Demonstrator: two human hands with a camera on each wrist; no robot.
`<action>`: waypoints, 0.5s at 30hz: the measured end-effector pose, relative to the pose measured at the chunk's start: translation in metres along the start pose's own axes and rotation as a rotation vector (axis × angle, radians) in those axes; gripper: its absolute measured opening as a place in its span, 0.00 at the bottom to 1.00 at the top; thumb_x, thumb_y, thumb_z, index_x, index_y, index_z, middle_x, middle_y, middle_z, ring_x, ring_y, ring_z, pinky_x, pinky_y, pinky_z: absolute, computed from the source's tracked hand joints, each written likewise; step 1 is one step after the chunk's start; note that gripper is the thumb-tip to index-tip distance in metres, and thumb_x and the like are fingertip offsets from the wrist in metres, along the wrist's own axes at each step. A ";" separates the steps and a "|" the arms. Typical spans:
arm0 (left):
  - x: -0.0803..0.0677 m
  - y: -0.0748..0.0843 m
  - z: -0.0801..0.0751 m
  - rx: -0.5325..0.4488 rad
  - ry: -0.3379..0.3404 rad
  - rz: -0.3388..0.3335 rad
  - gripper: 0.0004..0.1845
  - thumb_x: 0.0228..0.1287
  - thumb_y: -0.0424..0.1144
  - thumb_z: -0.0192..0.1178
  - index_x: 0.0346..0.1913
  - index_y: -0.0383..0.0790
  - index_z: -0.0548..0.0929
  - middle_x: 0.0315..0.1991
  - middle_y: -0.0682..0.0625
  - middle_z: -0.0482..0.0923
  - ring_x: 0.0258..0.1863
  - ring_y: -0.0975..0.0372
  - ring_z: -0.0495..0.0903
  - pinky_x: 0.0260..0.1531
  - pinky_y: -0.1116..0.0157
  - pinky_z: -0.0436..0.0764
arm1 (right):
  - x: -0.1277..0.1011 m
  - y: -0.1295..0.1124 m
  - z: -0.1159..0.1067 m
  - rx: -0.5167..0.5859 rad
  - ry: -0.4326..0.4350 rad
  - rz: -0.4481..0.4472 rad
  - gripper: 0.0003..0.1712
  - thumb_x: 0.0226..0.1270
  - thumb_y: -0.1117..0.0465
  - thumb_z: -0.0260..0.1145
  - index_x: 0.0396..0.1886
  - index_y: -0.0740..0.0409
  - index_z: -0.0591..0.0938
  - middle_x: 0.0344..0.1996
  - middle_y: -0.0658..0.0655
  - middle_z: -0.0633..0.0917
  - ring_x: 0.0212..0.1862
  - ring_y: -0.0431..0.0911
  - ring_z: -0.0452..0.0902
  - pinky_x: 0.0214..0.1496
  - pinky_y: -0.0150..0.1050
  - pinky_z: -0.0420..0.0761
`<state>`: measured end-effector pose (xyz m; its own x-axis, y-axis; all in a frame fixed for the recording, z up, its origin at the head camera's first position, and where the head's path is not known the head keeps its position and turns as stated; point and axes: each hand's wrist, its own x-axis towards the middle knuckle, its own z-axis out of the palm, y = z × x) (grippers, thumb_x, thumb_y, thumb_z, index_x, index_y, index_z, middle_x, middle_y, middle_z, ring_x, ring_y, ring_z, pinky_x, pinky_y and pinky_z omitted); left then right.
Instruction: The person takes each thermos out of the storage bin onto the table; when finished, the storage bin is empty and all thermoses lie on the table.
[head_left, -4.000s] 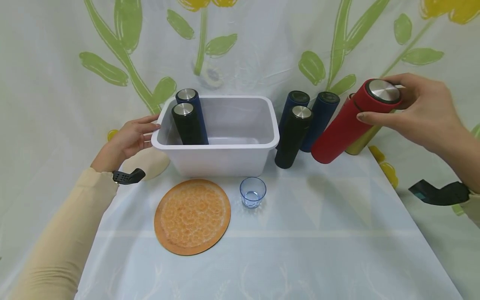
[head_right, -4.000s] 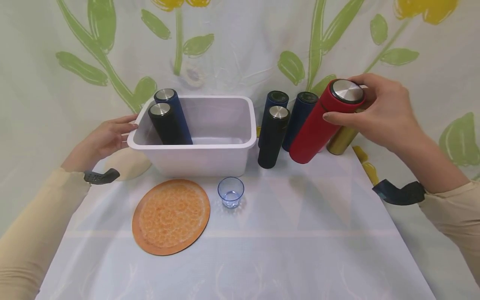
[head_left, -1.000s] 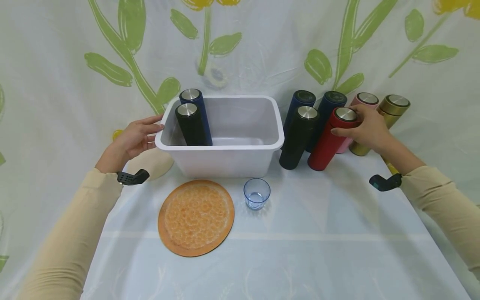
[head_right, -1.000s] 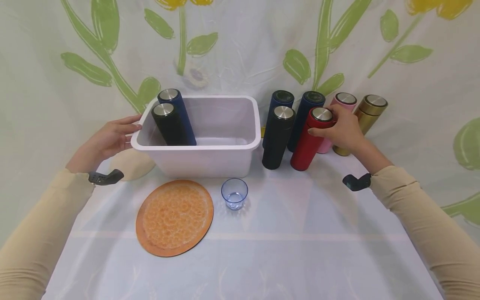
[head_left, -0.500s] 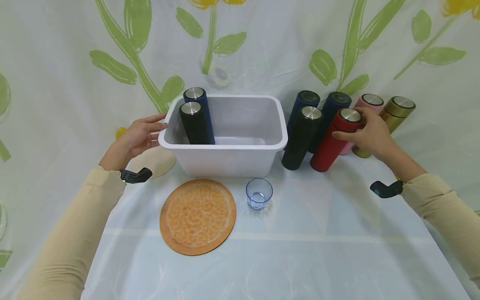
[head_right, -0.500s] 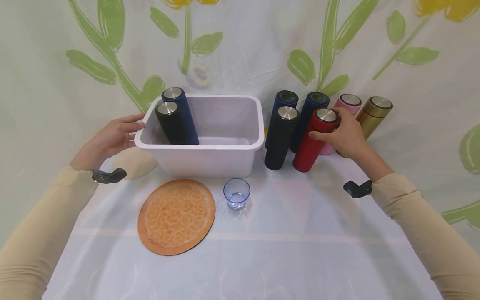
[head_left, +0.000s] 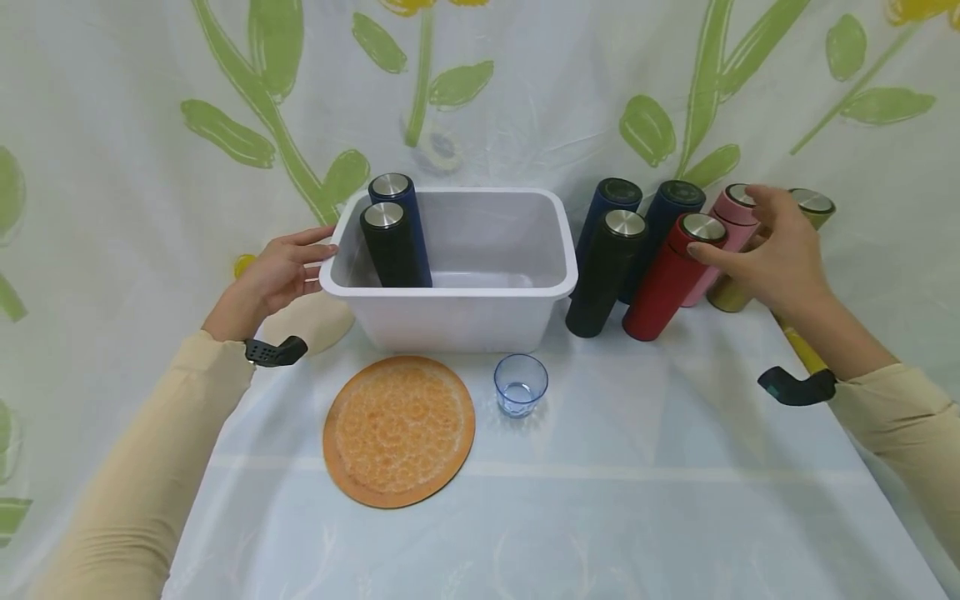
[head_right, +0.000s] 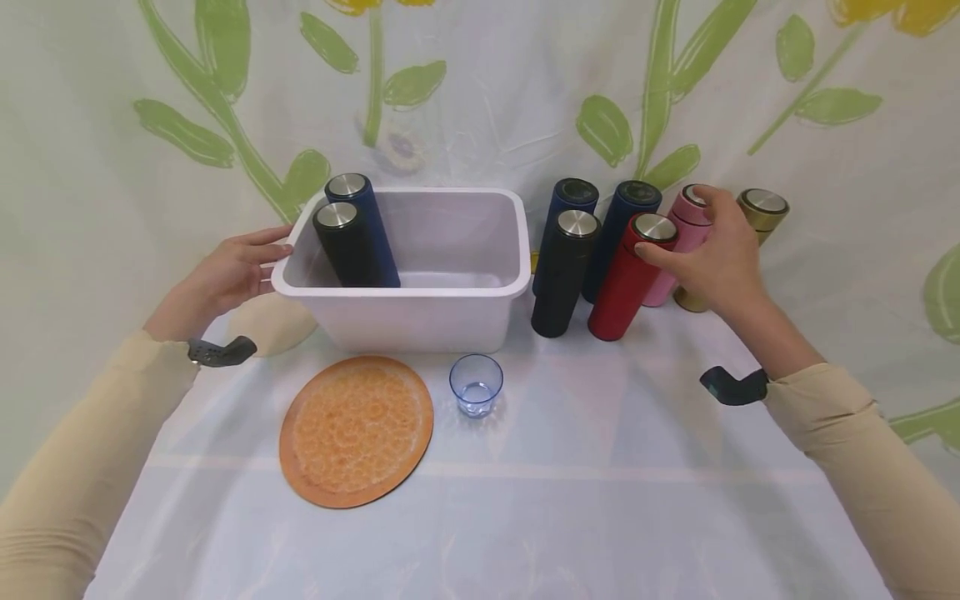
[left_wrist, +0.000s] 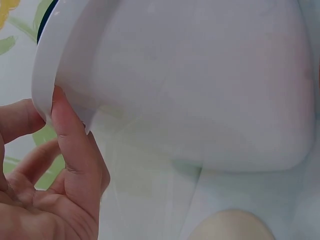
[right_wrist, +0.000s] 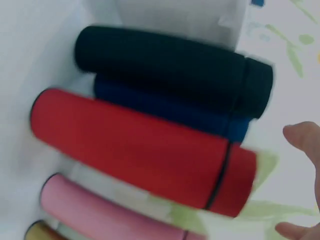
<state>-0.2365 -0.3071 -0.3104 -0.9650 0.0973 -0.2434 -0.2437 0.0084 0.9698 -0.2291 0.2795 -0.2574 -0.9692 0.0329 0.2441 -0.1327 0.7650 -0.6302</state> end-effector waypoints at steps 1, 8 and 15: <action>0.001 0.000 0.000 0.008 -0.001 0.002 0.35 0.75 0.38 0.56 0.80 0.47 0.56 0.61 0.52 0.68 0.40 0.63 0.83 0.40 0.68 0.84 | -0.002 -0.003 -0.001 0.007 0.010 -0.006 0.54 0.61 0.46 0.73 0.80 0.50 0.53 0.75 0.63 0.60 0.68 0.67 0.63 0.62 0.63 0.71; 0.006 -0.001 0.001 0.043 0.005 -0.007 0.34 0.76 0.39 0.55 0.80 0.48 0.56 0.62 0.51 0.67 0.40 0.63 0.83 0.40 0.68 0.84 | -0.015 -0.034 0.001 0.022 0.024 -0.081 0.52 0.60 0.48 0.75 0.79 0.44 0.58 0.74 0.56 0.64 0.69 0.61 0.65 0.62 0.56 0.74; 0.011 0.000 -0.001 0.048 -0.004 -0.001 0.34 0.76 0.39 0.55 0.80 0.47 0.56 0.62 0.50 0.67 0.39 0.63 0.83 0.40 0.68 0.84 | -0.024 -0.058 0.012 0.075 -0.001 -0.178 0.49 0.59 0.52 0.77 0.77 0.50 0.63 0.71 0.58 0.68 0.71 0.58 0.63 0.67 0.58 0.68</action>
<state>-0.2475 -0.3070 -0.3129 -0.9644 0.1008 -0.2444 -0.2398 0.0562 0.9692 -0.2007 0.2265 -0.2358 -0.9294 -0.0992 0.3556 -0.3168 0.7090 -0.6301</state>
